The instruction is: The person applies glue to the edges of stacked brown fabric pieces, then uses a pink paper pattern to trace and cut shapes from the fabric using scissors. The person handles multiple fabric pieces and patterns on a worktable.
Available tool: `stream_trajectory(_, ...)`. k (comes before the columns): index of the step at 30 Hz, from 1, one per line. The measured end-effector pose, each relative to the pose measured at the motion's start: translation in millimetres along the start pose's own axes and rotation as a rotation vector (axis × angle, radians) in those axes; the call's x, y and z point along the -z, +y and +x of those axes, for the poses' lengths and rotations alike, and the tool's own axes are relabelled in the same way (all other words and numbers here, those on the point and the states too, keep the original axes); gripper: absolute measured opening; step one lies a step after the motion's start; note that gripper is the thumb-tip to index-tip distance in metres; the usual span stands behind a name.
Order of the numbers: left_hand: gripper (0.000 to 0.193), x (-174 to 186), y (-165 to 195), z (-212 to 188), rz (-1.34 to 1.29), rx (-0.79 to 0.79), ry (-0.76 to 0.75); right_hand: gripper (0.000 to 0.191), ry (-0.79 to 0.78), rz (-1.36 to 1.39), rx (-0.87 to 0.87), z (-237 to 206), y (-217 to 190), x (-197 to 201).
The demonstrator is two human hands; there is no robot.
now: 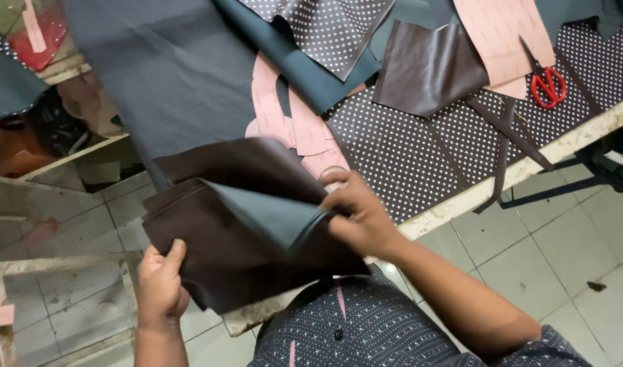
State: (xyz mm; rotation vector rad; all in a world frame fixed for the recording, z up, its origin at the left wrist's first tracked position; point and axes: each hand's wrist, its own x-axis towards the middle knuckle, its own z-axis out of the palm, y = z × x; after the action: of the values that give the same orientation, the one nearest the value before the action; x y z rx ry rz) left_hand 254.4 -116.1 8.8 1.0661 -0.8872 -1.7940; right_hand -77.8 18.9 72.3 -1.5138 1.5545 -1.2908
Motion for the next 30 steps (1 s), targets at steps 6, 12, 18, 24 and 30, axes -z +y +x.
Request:
stream_trajectory(6,0.042,-35.2,-34.6,-8.9,-0.006,0.007,-0.073,0.016,0.125,0.112,-0.132,10.7,17.3,58.8)
stream_trajectory(12,0.050,-86.6,-73.3,-12.2,0.069,-0.143,0.048,0.018,0.152,-0.060,-0.192,30.7,65.3,95.1)
stream_trajectory(18,0.058,-108.7,-95.4,-41.5,0.037,0.052,0.361,0.038,-0.020,0.047,-0.578,18.4,132.0,83.8)
stream_trajectory(24,0.043,-117.5,-109.0,-69.7,0.330,0.035,0.371,0.061,-0.122,-0.038,-0.481,3.6,145.0,81.2)
stream_trajectory(30,0.031,-100.6,-119.9,-75.9,0.591,0.006,0.542,0.048,-0.271,-0.252,-0.403,2.3,161.3,72.6)
